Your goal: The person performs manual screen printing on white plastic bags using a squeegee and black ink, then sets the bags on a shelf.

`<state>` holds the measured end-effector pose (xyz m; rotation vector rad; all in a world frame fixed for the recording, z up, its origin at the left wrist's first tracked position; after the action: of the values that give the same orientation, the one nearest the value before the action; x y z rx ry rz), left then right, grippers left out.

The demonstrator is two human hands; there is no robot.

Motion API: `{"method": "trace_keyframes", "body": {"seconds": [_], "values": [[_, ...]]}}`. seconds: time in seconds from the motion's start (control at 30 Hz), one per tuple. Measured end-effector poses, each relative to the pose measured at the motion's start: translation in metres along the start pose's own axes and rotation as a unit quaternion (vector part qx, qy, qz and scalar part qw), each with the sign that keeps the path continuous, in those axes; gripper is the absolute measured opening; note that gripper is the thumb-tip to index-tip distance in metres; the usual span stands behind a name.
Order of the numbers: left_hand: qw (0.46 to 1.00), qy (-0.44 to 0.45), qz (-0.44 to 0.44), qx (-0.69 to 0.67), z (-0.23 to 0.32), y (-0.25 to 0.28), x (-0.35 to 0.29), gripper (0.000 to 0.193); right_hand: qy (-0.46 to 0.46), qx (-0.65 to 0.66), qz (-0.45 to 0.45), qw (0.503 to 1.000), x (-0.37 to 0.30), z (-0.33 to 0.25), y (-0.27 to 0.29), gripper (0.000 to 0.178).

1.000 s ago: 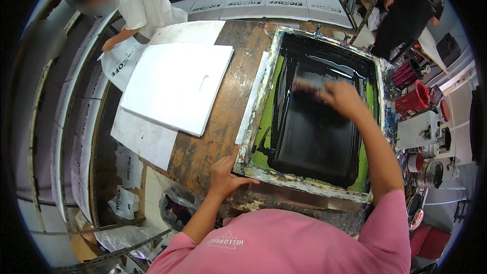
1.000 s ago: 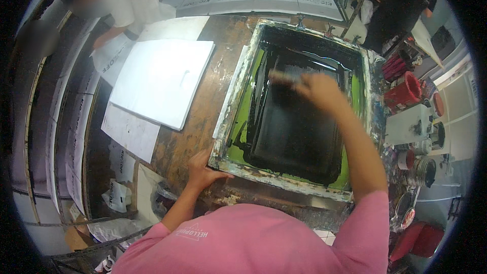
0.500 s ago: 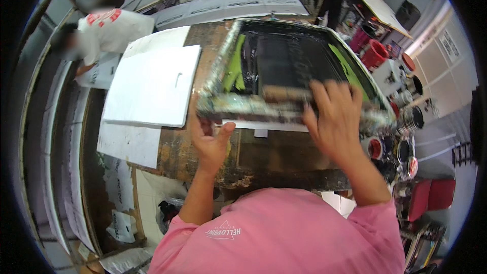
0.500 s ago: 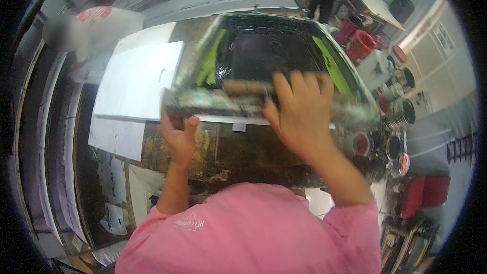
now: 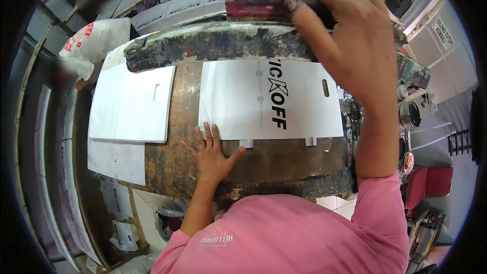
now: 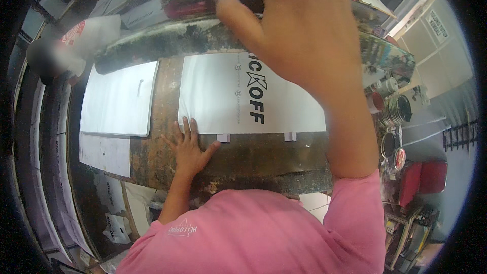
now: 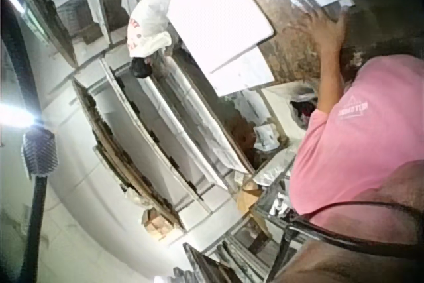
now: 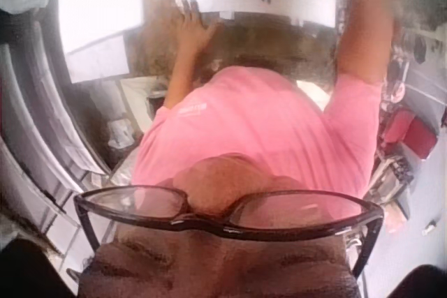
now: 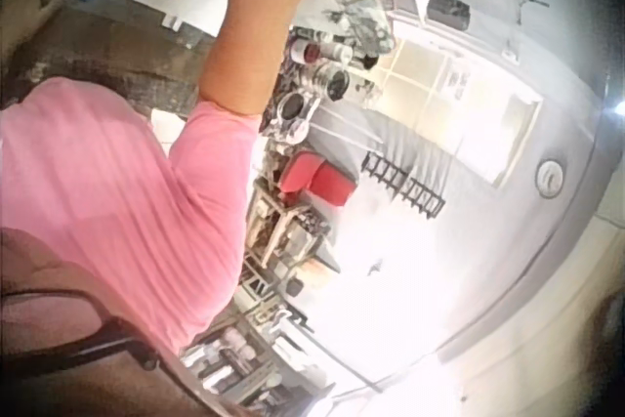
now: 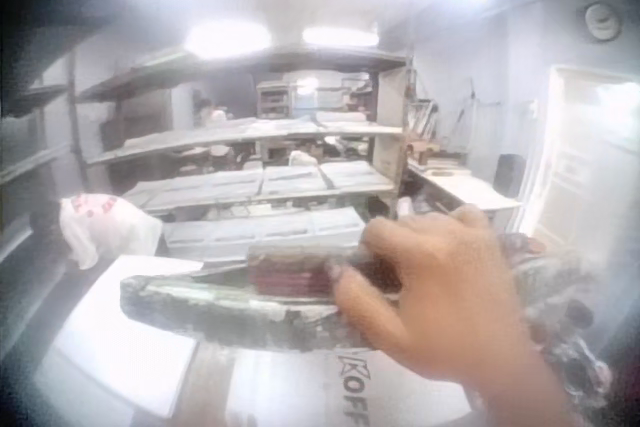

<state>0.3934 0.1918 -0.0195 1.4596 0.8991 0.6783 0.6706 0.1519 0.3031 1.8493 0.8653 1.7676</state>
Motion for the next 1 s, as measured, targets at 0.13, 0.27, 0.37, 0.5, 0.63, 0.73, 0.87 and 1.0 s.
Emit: {"method": "trace_keyframes", "body": {"seconds": [0.13, 0.27, 0.37, 0.5, 0.63, 0.73, 0.87, 1.0], "values": [[0.994, -0.018, 0.077, -0.071, 0.009, 0.028, 0.008, 0.104, -0.091, 0.058, 0.012, 0.994, 0.033, -0.018, 0.015, 0.034], [0.945, -0.044, 0.241, -0.217, 0.018, 0.067, 0.049, 0.074, -0.2, 0.107, -0.015, 0.974, 0.059, -0.024, 0.019, 0.034], [0.918, 0.0, 0.302, -0.255, 0.021, 0.109, 0.072, 0.049, -0.117, 0.098, -0.02, 0.988, 0.051, -0.005, 0.012, 0.034], [0.863, 0.133, 0.265, -0.409, 0.008, 0.109, 0.066, 0.043, -0.07, 0.082, -0.023, 0.994, 0.037, 0.023, 0.008, 0.036], [0.766, 0.211, 0.279, -0.539, -0.056, 0.086, 0.052, 0.048, -0.036, 0.09, -0.015, 0.995, 0.03, 0.025, 0.0, 0.039], [0.788, 0.221, 0.299, -0.49, -0.148, 0.058, 0.049, 0.049, -0.043, 0.061, -0.017, 0.997, 0.024, 0.02, 0.005, 0.04], [0.845, 0.287, 0.302, -0.336, -0.265, 0.047, 0.052, 0.048, -0.034, 0.008, 0.008, 0.999, 0.012, 0.008, 0.004, 0.041], [0.889, 0.317, 0.263, -0.203, -0.396, 0.019, 0.081, 0.047, -0.026, 0.003, 0.032, 0.999, 0.005, 0.003, -0.002, 0.046]]}}
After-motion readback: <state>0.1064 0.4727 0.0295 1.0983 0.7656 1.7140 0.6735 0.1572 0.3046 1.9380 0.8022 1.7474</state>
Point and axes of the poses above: each hand's wrist, its own x-axis towards the middle knuckle, its own y-axis out of the back of the hand, z = x × y, the point moved 1 cm from there along x, towards the middle knuckle, and after that the axes turned 14 degrees about x, right-handed, at the moved point
